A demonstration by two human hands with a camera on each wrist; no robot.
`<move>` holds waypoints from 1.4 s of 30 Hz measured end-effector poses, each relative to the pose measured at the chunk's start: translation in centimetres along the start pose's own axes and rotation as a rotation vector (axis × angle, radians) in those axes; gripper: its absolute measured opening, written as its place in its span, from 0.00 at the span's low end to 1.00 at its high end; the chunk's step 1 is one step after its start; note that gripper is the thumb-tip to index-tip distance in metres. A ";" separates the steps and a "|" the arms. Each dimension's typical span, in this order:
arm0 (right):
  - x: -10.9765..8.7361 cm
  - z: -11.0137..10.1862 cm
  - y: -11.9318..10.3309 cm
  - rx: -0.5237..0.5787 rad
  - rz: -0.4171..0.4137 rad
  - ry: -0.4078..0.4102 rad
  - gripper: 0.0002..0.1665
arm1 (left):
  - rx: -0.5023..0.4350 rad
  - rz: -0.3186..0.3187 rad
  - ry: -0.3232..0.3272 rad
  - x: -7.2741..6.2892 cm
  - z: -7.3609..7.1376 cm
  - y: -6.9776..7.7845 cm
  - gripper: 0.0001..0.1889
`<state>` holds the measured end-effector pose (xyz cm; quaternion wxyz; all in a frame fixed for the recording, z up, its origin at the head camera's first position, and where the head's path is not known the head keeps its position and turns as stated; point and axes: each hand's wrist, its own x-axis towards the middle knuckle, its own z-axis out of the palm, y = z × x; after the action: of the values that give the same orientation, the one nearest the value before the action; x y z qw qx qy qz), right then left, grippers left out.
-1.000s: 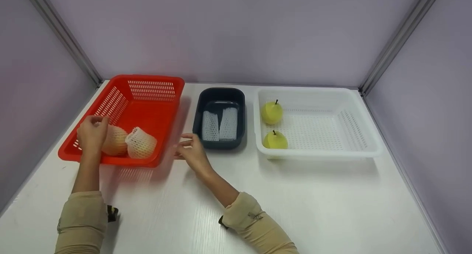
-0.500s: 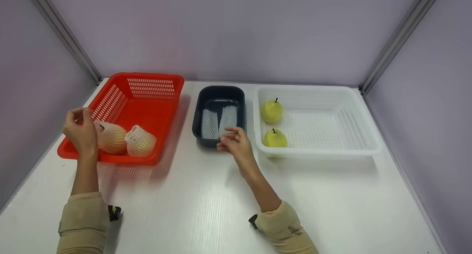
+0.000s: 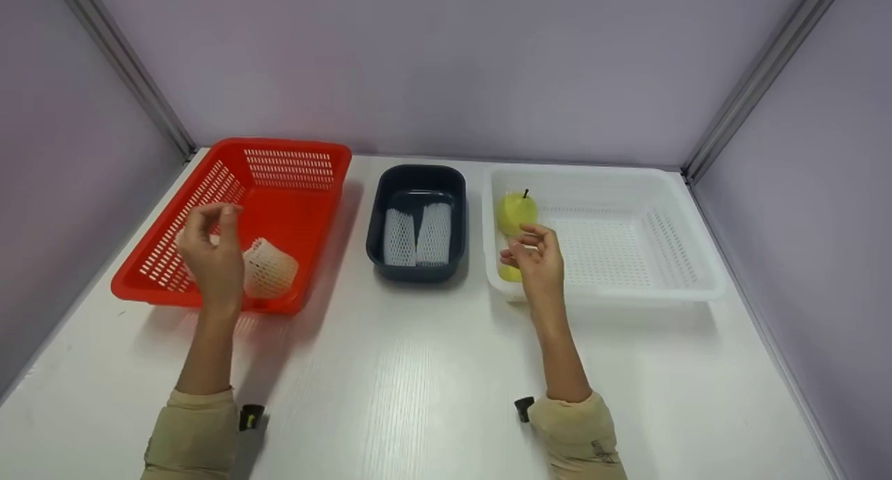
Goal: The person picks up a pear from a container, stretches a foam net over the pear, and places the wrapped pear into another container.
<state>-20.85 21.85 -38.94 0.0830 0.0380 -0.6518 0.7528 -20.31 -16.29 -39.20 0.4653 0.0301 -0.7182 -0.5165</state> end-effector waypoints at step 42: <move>1.2 -2.3 1.8 0.107 0.046 0.043 0.13 | -0.366 -0.932 -0.803 -17.0 21.0 9.1 0.23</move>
<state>-22.26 23.97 -40.86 0.0775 0.0112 -0.6094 0.7890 -21.36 11.83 -43.75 -0.1155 0.0634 -0.6484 -0.7498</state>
